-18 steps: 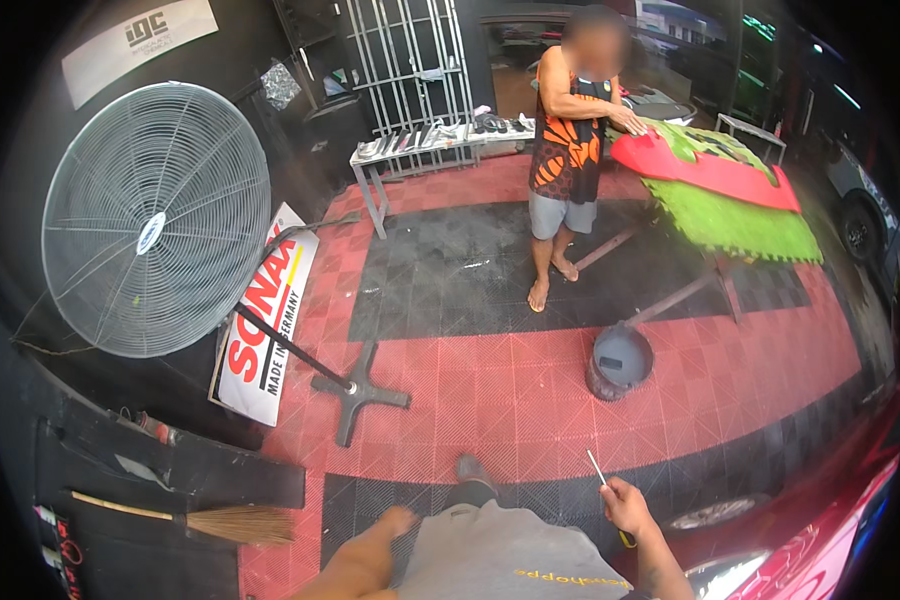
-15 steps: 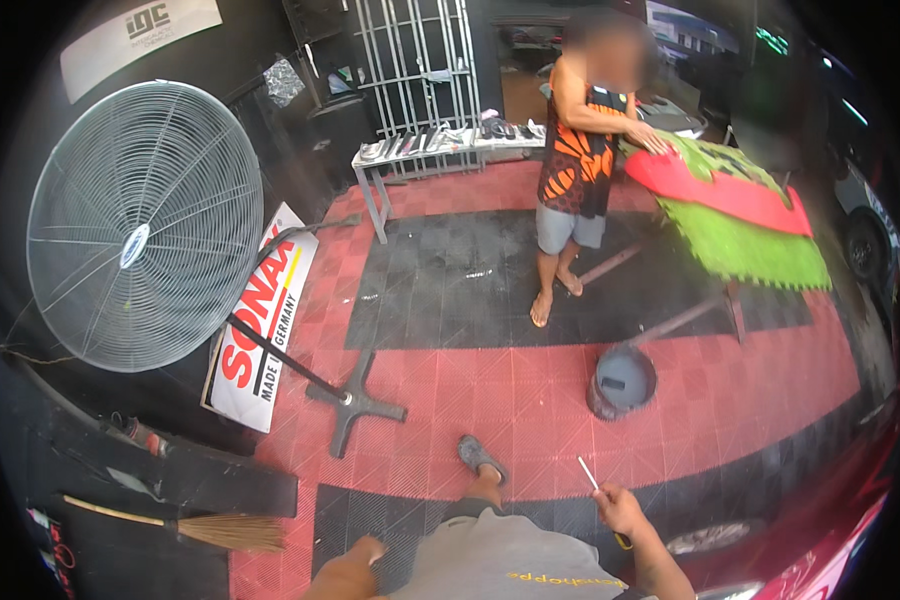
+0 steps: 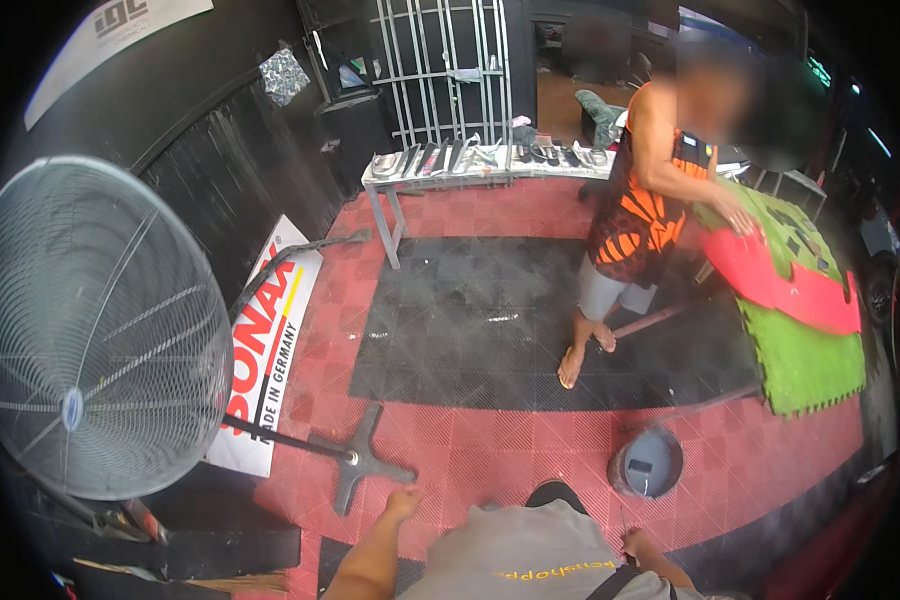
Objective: The person picks up several black plastic trim pieces and a screwdriver, then walks to a red car. They place the trim pieces on the windshield and open the car door to place one inside. They then move to a black car door panel and fit a trim piece into a slot before returning to the red car.
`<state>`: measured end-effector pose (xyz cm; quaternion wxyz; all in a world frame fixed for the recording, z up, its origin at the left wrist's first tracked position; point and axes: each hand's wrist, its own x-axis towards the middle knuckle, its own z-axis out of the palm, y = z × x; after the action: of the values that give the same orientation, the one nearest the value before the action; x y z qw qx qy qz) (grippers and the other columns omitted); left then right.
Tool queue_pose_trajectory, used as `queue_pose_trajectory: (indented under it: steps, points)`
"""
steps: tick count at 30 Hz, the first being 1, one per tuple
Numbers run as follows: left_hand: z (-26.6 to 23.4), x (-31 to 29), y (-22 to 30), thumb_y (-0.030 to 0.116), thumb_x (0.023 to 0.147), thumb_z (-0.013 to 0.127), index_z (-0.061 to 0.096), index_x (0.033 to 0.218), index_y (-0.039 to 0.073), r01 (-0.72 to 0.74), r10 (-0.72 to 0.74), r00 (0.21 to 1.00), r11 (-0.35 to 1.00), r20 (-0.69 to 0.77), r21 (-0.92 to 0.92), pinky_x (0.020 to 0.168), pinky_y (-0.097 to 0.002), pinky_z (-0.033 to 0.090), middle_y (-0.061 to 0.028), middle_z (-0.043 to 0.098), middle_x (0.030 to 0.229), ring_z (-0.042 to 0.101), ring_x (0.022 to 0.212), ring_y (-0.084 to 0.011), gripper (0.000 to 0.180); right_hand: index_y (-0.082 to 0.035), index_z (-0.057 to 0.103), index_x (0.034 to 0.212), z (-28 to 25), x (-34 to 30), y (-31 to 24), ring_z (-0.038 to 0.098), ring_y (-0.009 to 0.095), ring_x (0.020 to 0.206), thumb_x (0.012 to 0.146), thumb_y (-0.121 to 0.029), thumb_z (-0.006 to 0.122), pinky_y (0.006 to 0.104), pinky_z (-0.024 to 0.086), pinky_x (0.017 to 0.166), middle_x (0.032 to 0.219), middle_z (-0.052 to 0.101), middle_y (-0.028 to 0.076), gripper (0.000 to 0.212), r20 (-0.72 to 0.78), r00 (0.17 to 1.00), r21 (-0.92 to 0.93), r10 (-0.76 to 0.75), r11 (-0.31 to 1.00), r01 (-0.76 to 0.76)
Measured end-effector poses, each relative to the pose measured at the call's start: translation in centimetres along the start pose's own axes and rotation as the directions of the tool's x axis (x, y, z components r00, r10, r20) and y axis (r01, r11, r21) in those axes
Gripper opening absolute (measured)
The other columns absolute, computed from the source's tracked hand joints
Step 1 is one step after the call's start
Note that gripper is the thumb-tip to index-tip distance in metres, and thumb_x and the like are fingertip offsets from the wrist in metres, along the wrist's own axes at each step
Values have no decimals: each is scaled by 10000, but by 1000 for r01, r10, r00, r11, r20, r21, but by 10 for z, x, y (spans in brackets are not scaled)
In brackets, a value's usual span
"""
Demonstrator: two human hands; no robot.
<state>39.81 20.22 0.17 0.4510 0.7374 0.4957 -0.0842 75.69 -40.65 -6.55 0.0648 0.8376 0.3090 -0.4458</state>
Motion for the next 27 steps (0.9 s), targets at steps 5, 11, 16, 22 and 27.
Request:
queue_pose_trajectory:
  steps: [5,11,16,22,27]
  points:
    - [-43,112,94,269,985,663,768,1141,67,-52,38,997,969,-65,-241,683,-378,551,-87,753,861,713,752,-221,276,-15,729,895,-103,54,-74,744,264,734,903,-237,726,414,585,645,847,730,165,221,83,992,463,94,878,-122]
    - [-70,185,124,334,1011,609,774,1107,90,42,-50,992,997,120,66,615,-405,529,-69,711,765,683,689,-226,309,-46,774,848,-240,199,-111,710,249,651,920,-231,698,413,568,616,765,746,148,213,-139,987,347,82,937,-29]
    - [-95,190,57,355,998,603,775,1174,121,342,-342,940,940,0,-9,886,-419,562,-121,773,1129,722,1015,-321,339,0,777,897,-430,329,-158,723,261,598,989,-308,621,398,580,601,679,718,152,357,101,990,236,-95,969,69]
    - [-129,233,101,265,967,680,768,1150,39,459,-625,773,669,-108,-585,782,-454,565,-68,773,1041,715,926,-258,304,36,740,865,-658,409,-283,713,274,565,999,-363,638,427,574,541,711,719,189,433,61,997,396,-46,918,18]
    - [-130,311,79,249,970,689,761,1097,35,445,-345,895,645,284,-621,638,-403,545,-33,718,856,660,711,-210,259,-2,706,1075,-732,484,-381,698,207,574,1007,-396,634,371,556,568,771,753,135,406,-31,991,430,-128,894,129]
